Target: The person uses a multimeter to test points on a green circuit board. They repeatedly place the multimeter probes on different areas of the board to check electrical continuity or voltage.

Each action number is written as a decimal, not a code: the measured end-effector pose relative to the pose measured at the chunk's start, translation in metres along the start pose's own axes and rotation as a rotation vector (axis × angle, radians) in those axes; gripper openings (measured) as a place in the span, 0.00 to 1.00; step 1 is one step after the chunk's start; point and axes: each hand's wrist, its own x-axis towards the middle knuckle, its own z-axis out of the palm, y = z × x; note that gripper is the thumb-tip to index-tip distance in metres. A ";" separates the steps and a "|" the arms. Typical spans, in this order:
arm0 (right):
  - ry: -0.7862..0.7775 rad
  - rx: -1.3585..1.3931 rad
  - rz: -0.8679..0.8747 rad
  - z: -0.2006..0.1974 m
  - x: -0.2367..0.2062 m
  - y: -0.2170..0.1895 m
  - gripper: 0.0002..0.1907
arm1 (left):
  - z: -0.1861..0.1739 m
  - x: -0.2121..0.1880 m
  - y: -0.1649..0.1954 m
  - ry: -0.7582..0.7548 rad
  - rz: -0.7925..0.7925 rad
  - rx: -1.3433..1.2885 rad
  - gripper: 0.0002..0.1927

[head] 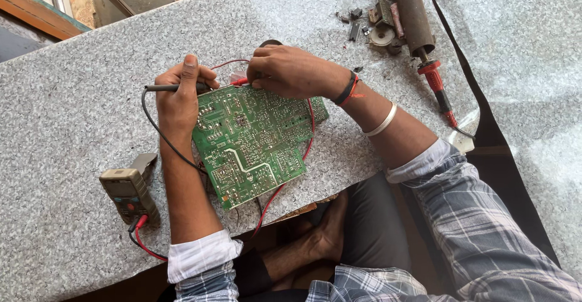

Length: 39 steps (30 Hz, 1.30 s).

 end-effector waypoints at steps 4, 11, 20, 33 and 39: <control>0.007 0.003 0.005 -0.001 0.000 -0.001 0.11 | -0.001 -0.001 0.000 -0.001 -0.008 0.009 0.30; -0.020 0.041 0.005 -0.003 0.002 -0.005 0.11 | -0.002 0.001 -0.003 0.003 -0.003 0.008 0.30; 0.000 0.072 -0.011 -0.002 0.000 0.000 0.09 | 0.000 0.001 -0.002 0.017 -0.001 0.046 0.31; 0.061 0.049 -0.004 -0.002 0.000 -0.001 0.14 | -0.002 0.002 -0.001 0.001 0.013 0.031 0.31; 0.016 0.067 0.042 -0.003 0.000 0.000 0.14 | -0.001 0.001 -0.002 0.002 0.005 0.016 0.31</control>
